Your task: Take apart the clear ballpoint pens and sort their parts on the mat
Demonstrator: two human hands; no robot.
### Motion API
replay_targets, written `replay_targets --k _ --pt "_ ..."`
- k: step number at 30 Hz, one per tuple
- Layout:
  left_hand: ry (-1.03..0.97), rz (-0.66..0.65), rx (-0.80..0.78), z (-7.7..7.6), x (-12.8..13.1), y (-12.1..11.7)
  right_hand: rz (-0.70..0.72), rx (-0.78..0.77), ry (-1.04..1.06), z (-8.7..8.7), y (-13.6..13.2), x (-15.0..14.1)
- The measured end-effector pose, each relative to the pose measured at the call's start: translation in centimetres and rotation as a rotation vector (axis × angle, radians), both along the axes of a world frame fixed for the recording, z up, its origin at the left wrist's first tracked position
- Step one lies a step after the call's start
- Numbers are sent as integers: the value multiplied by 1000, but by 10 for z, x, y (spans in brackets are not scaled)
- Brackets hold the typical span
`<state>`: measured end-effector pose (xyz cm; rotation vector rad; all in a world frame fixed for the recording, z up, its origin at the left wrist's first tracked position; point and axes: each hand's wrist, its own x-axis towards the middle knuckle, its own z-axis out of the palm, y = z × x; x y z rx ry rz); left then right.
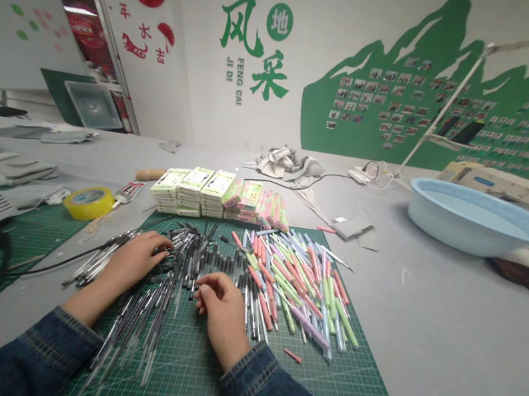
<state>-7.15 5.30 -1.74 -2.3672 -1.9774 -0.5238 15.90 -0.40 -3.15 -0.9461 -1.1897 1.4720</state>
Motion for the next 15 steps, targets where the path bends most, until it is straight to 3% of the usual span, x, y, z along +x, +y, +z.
replay_targets --k 6,12,15 --pt "41 6 -18 -8 4 2 0 -6 6 1 -1 1" --pt "-79 -13 -106 -3 0 8 -10 -18 13 3 0 1" --pt "-68 37 -71 0 -6 8 -13 -20 12 3 0 2"
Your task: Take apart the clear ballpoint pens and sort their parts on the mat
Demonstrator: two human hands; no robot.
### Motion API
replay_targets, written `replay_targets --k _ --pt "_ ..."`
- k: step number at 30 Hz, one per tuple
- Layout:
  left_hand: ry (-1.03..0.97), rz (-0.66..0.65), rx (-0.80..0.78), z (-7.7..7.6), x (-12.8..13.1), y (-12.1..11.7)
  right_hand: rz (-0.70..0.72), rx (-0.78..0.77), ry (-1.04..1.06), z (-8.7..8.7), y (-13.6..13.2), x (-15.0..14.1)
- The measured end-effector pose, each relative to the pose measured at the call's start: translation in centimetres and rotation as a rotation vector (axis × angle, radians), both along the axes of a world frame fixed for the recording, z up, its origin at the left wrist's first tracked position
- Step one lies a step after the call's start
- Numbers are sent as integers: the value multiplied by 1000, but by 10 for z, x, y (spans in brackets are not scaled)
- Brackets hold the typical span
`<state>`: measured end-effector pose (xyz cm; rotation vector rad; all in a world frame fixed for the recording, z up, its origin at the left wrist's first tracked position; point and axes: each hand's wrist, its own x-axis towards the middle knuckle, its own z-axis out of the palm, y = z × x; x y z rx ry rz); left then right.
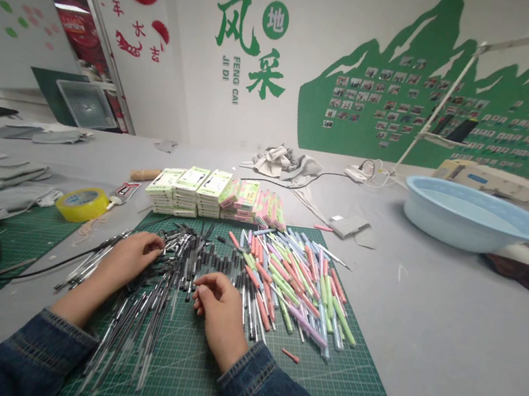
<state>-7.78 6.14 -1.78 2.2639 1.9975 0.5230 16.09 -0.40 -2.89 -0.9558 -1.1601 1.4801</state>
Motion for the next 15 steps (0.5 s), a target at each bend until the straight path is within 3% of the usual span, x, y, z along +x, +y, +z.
replay_targets --k 7,10,15 --pt "150 -12 10 0 4 -6 12 3 -12 -4 0 -1" --pt "197 -23 0 1 8 -7 -20 45 -132 -5 1 0" --pt "223 -37 -10 2 7 -7 -186 385 -569 -1 0 7"
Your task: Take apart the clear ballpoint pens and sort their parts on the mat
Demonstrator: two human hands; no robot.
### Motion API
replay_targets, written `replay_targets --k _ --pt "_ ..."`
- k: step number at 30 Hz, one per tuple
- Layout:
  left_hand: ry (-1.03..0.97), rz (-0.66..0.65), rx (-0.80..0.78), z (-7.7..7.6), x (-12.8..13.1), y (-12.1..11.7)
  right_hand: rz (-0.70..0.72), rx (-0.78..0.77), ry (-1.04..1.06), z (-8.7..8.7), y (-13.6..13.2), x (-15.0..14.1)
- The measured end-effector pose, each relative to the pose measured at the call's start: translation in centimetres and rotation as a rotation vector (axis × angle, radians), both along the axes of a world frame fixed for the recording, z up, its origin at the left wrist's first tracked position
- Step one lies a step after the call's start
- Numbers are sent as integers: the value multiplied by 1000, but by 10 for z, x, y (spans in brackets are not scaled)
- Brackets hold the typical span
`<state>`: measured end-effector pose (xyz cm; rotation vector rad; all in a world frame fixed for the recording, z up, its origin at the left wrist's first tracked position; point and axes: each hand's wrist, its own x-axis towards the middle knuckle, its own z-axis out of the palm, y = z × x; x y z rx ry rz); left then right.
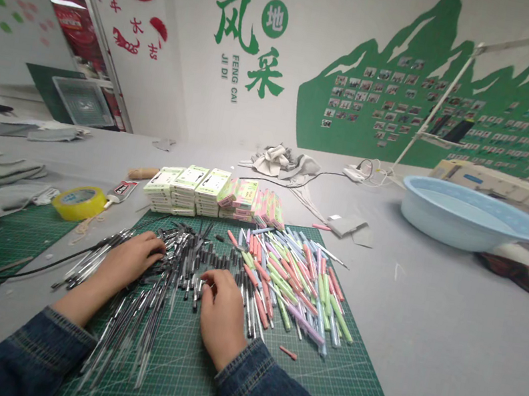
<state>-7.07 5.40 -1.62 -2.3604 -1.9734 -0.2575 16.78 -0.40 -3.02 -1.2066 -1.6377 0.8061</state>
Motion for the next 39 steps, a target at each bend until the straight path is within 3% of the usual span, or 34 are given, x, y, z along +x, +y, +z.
replay_targets --k 4,8,13,25,30,34,39 --pt "9 28 1 -1 0 0 8 159 -323 5 -3 0" --pt "14 73 8 -1 2 -1 83 214 -551 5 -5 -8" --pt "-50 97 21 4 0 -3 68 224 -705 0 -4 -11" --pt "-39 55 -29 -1 -1 -9 9 121 -546 3 -7 -5" --pt "-114 47 -17 8 -2 -12 11 108 -503 4 -8 -3" --pt "-201 79 -191 14 0 -20 8 116 -479 4 -8 -3" --pt "-199 161 -372 8 9 -30 -1 119 -460 4 -9 -4"
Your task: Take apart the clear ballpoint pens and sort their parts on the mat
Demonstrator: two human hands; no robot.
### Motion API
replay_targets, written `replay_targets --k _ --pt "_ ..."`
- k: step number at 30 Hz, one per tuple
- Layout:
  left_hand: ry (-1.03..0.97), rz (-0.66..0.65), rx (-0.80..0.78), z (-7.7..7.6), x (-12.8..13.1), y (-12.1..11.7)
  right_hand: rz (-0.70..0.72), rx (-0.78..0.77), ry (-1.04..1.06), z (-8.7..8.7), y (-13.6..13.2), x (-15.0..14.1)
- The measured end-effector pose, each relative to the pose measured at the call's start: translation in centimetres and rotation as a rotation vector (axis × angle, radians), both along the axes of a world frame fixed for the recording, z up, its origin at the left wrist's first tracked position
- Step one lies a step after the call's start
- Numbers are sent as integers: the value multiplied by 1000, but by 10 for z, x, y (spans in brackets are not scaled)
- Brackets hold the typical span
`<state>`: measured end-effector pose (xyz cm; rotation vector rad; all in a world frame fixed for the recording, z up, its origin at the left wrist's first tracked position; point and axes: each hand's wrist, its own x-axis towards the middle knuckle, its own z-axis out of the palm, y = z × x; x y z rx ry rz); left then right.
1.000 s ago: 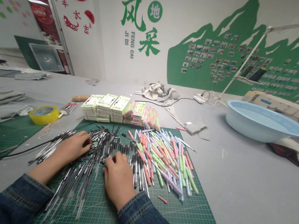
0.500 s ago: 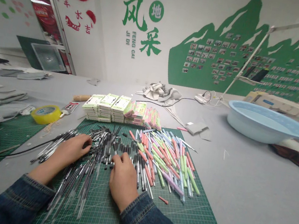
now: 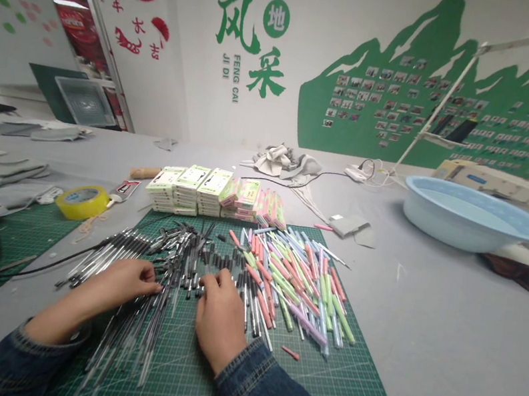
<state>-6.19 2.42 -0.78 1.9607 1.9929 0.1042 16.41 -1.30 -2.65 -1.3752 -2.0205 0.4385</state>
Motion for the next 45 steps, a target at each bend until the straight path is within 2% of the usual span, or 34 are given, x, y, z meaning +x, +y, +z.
replay_targets --k 6,9,11,13,16,18,21,28,39,42,45 --pt "-70 9 22 -3 7 0 21 0 60 1 0 1" --pt "-236 56 36 0 5 1 40 16 141 0 1 1" --pt "-482 119 29 5 4 1 55 17 213 -2 1 1" --pt "-833 186 28 12 5 1 76 -8 277 -3 1 0" --pt "-1327 276 119 22 8 0 125 -35 323 -4 1 -1" --pt "-1529 347 246 27 9 1 170 -18 326 -3 1 -1" --pt "-1691 415 404 28 9 2 217 9 319 -3 1 0" --pt "-1782 449 511 25 2 6 222 20 297 -8 1 0" --pt "-1621 454 536 26 -2 6 223 13 281 -2 -1 0" --pt "-1574 402 568 31 -3 3 213 23 233 3 -2 1" --pt "-1489 276 609 37 -2 -1 189 25 150 8 -4 1"
